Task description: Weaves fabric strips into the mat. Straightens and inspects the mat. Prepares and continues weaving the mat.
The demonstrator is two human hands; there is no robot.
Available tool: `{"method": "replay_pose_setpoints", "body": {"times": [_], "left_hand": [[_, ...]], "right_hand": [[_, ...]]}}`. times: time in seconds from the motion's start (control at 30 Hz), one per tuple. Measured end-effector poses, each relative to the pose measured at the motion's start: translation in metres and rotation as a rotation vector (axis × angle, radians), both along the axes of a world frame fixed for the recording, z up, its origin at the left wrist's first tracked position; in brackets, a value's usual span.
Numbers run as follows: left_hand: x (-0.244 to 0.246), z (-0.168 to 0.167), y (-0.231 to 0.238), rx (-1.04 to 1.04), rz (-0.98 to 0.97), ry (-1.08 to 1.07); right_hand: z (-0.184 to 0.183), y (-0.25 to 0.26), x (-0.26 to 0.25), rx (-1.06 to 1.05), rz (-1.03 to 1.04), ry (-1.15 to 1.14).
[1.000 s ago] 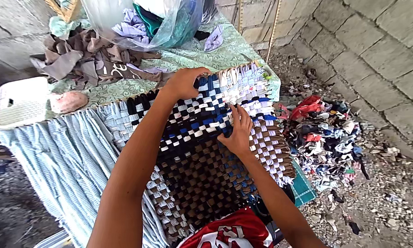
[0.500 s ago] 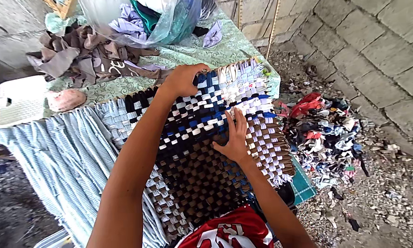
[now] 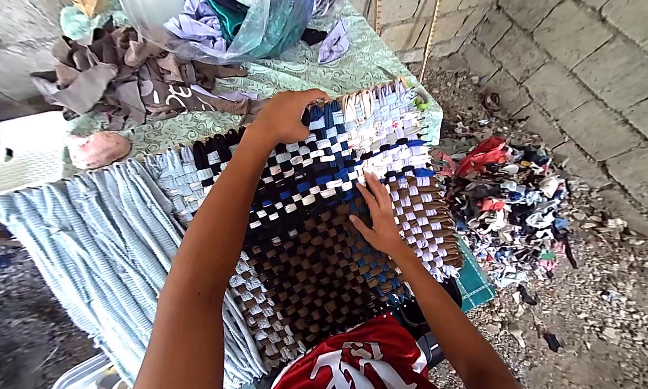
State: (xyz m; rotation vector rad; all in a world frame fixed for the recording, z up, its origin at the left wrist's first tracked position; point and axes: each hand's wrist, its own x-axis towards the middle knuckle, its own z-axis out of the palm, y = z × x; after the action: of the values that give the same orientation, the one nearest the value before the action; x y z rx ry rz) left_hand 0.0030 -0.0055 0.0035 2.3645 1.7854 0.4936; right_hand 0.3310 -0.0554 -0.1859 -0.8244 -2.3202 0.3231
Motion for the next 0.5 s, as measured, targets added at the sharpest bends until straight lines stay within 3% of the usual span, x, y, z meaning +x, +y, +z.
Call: {"method": "replay_pose_setpoints", "body": {"times": [0.13,0.27,0.5], "left_hand": [[0.004,0.000,0.000,-0.003,0.028,0.029],[0.004,0.001,-0.002,-0.005,0.032,0.023],[0.002,0.001,-0.002,-0.003,0.004,0.008]], "right_hand": [[0.001,-0.023,0.013,-0.081,-0.065,0.023],[-0.005,-0.042,-0.010,-0.033,-0.225,-0.019],[-0.009,-0.042,-0.021,-0.001,-0.323,-0.112]]}}
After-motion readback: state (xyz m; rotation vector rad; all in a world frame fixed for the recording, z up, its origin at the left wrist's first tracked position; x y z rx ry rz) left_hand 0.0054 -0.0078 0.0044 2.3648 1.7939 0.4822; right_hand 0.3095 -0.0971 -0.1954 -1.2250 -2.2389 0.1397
